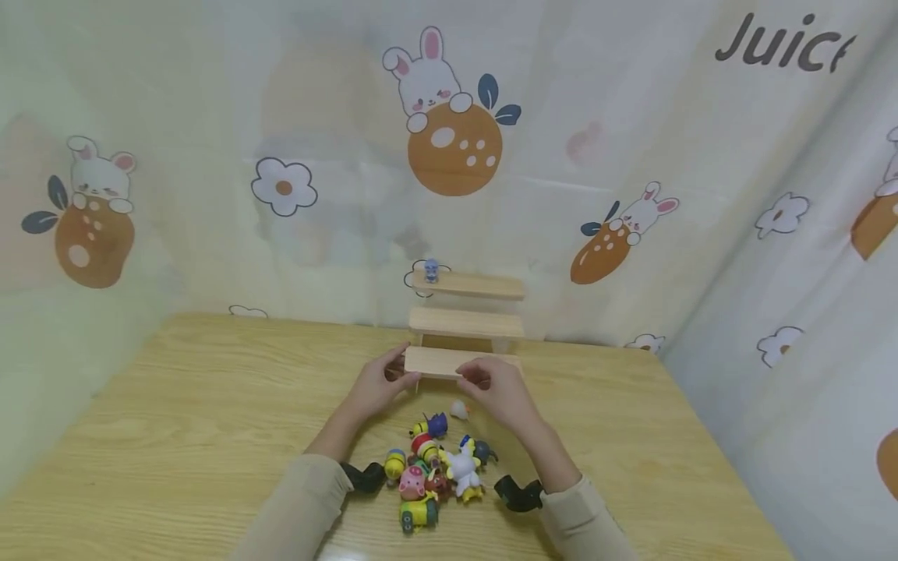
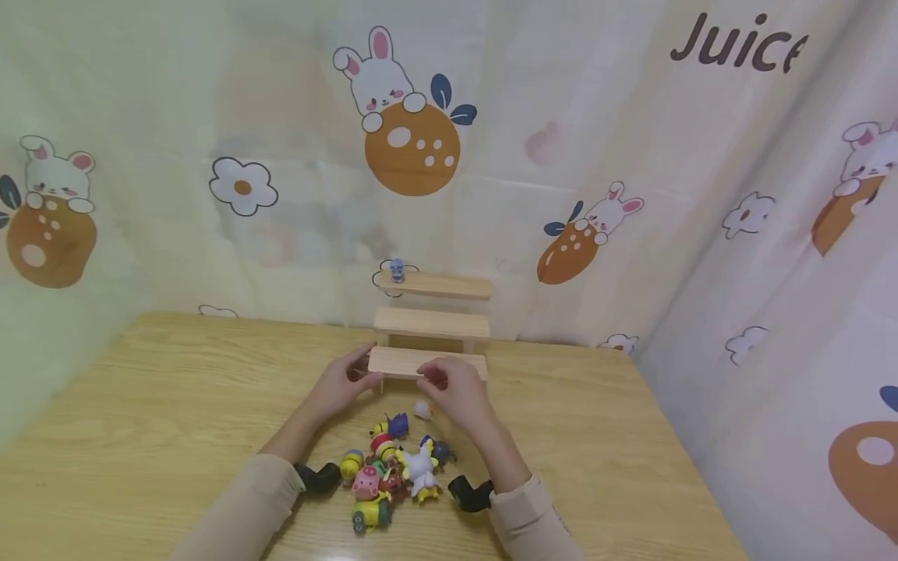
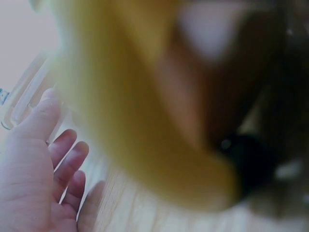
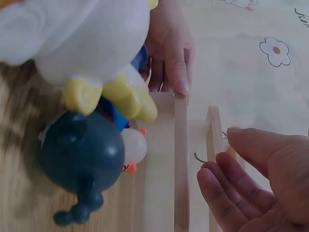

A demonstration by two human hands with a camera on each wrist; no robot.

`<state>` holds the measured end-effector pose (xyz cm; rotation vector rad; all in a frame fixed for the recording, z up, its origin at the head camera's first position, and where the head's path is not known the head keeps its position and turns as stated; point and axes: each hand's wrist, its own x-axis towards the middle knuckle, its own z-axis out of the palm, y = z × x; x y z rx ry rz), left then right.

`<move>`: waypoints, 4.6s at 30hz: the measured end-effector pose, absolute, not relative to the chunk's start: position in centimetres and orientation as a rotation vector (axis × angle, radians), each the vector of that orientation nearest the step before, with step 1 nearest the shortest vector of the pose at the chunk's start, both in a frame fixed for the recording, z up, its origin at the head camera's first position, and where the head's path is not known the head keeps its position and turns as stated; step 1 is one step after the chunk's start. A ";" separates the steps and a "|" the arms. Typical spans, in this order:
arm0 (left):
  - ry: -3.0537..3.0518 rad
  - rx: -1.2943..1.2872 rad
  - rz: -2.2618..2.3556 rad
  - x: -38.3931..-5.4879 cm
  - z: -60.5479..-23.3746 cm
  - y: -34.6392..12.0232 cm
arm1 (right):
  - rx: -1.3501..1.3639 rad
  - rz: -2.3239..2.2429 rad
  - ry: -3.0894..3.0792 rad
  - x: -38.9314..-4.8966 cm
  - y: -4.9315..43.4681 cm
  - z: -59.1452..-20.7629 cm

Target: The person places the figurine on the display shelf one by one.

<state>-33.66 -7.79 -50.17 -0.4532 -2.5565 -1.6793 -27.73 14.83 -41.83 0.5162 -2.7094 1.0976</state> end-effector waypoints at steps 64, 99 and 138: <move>-2.551 -0.490 -1.644 -33.6 -50.2 -7.9 | 0.889 1.302 -2.842 -28.4 16.0 -45.1; -2.566 -0.500 -1.605 -33.6 -50.2 -7.8 | 0.543 1.172 -2.801 -27.7 15.2 -44.5; -2.577 -0.496 -1.703 -33.7 -49.9 -8.0 | 0.392 1.150 -2.743 -28.8 15.4 -42.8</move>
